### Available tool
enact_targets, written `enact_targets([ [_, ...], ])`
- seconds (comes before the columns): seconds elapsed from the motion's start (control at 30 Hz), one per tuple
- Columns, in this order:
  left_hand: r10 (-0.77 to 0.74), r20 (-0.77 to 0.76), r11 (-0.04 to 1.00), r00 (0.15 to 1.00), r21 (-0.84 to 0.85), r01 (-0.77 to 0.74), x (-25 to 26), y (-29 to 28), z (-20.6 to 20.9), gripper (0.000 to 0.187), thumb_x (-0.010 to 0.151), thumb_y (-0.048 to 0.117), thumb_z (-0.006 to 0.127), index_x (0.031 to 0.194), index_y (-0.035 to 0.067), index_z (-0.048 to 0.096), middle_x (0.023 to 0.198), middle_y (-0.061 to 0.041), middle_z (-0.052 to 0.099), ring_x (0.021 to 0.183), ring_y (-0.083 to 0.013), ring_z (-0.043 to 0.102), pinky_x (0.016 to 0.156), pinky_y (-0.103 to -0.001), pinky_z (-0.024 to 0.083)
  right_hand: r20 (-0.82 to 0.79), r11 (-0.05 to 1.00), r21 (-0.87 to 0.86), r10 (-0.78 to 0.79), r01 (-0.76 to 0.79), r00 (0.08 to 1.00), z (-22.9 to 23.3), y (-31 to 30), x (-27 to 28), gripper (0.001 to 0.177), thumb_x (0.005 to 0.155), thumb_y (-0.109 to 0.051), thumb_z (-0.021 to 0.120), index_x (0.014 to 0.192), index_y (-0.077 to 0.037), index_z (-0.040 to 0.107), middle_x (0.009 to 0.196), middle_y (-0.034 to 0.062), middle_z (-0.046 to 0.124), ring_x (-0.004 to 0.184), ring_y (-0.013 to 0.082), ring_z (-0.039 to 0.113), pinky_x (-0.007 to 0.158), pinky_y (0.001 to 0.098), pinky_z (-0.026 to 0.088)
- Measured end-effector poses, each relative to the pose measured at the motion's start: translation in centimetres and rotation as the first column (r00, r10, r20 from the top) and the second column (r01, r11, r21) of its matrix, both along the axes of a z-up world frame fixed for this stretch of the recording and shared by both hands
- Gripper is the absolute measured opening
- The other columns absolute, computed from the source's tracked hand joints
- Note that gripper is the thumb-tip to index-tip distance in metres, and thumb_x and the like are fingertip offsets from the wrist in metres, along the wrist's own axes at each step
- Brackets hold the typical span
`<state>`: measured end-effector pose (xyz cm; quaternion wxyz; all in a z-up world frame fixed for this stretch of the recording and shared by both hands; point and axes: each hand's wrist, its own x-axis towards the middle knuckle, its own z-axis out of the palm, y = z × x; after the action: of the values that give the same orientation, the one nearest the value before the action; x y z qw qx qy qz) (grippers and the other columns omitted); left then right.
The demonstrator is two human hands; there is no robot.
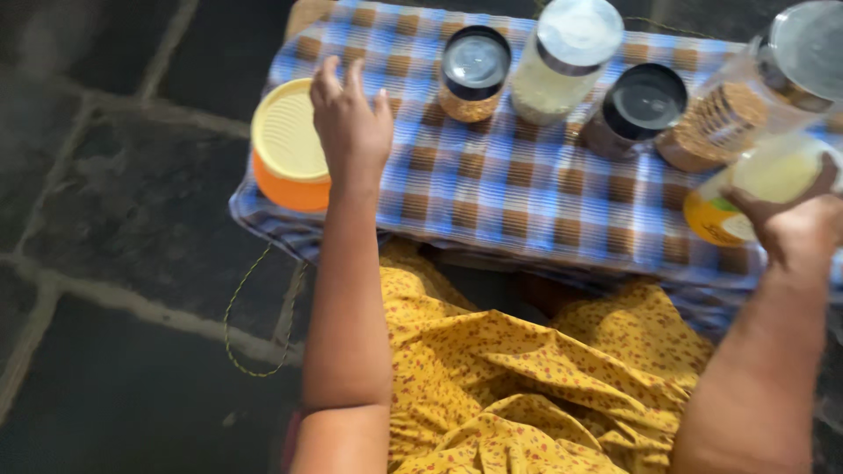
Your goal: The person sits at a low table and portions dry grains and seeds from several large storage jars into smaller plastic containers. They open and close lids, pour contents, and stack the filled containers on the table.
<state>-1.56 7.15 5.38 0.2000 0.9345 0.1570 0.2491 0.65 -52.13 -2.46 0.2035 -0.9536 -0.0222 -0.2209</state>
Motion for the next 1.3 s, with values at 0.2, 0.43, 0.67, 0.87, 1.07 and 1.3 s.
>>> enact_targets([
  [0.2, -0.312, -0.164, 0.95, 0.936, -0.087, 0.301, -0.4, -8.8, 2.3, 0.057, 0.092, 0.028, 0.075, 0.142, 0.008, 0.057, 0.153, -0.02, 0.043, 0.144, -0.038, 0.036, 0.12, -0.049, 0.032, -0.249, 0.935, -0.244, -0.317, 0.257, 0.915, 6.4, 5.2, -1.9, 0.11, 0.063, -0.065, 0.096, 0.148, -0.007, 0.057, 0.139, 0.0279, 0.058, 0.124, 0.0435, 0.06, 0.105, 0.0504, 0.051],
  [0.43, -0.689, -0.342, 0.724, 0.639, -0.291, 0.625, -1.8, -16.1, 0.8, 0.127, 0.064, 0.055, 0.093, 0.158, 0.019, 0.016, 0.164, -0.015, 0.025, 0.151, -0.0326, 0.025, 0.121, -0.051, 0.02, -0.392, 0.971, 0.226, 0.163, -0.076, 0.906, 8.8, 17.0, -3.9, 0.11, 0.056, -0.045, 0.098, 0.149, -0.012, 0.051, 0.147, 0.017, 0.049, 0.137, 0.0317, 0.05, 0.116, 0.0422, 0.044],
  [0.67, -0.896, -0.115, 0.416, 0.43, -0.557, 0.719, -0.4, -14.3, -4.1, 0.149, 0.051, 0.054, 0.1, 0.16, 0.018, 0.006, 0.164, -0.021, 0.029, 0.15, -0.039, 0.035, 0.122, -0.047, 0.033, -0.224, 0.531, 0.838, 0.543, -0.124, 0.81, 5.5, 20.8, -4.0, 0.092, 0.078, -0.042, 0.086, 0.154, -0.007, 0.047, 0.149, 0.0188, 0.05, 0.136, 0.0305, 0.054, 0.112, 0.0441, 0.046],
  [0.87, -0.892, -0.104, 0.399, 0.439, -0.638, 0.659, 1.0, -12.2, -6.7, 0.141, 0.051, 0.04, 0.1, 0.162, 0.011, 0.017, 0.163, -0.017, 0.037, 0.153, -0.0342, 0.037, 0.125, -0.043, 0.032, -0.45, 0.254, 0.892, 0.576, 0.373, 0.683, 3.2, 15.2, -0.7, 0.077, 0.091, -0.054, 0.06, 0.147, -0.003, 0.048, 0.135, 0.0152, 0.064, 0.118, 0.0286, 0.068, 0.085, 0.0493, 0.061],
  [1.07, -0.774, -0.436, 0.632, 0.46, -0.478, 0.61, 3.0, -8.5, -8.3, 0.123, 0.071, 0.025, 0.098, 0.156, 0.011, 0.009, 0.163, -0.021, 0.02, 0.149, -0.0367, 0.023, 0.119, -0.046, 0.025, -0.799, 0.815, 0.468, 0.225, 0.342, 0.558, 0.9, 13.0, 1.5, 0.078, 0.092, -0.055, 0.071, 0.14, 0.006, 0.059, 0.118, 0.0255, 0.074, 0.106, 0.041, 0.076, 0.084, 0.0468, 0.062],
  [1.3, -0.292, 0.016, 0.956, 0.956, 0.011, 0.292, 5.0, -7.2, -8.6, 0.074, 0.089, 0.008, 0.071, 0.155, 0.024, 0.043, 0.156, -0.021, 0.037, 0.139, -0.039, 0.044, 0.112, -0.047, 0.045, -0.425, 0.999, 0.026, -0.012, 0.025, 0.905, 1.0, 13.6, 1.0, 0.068, 0.085, -0.049, 0.084, 0.131, -0.002, 0.067, 0.125, 0.0211, 0.068, 0.108, 0.0347, 0.067, 0.087, 0.0459, 0.054],
])
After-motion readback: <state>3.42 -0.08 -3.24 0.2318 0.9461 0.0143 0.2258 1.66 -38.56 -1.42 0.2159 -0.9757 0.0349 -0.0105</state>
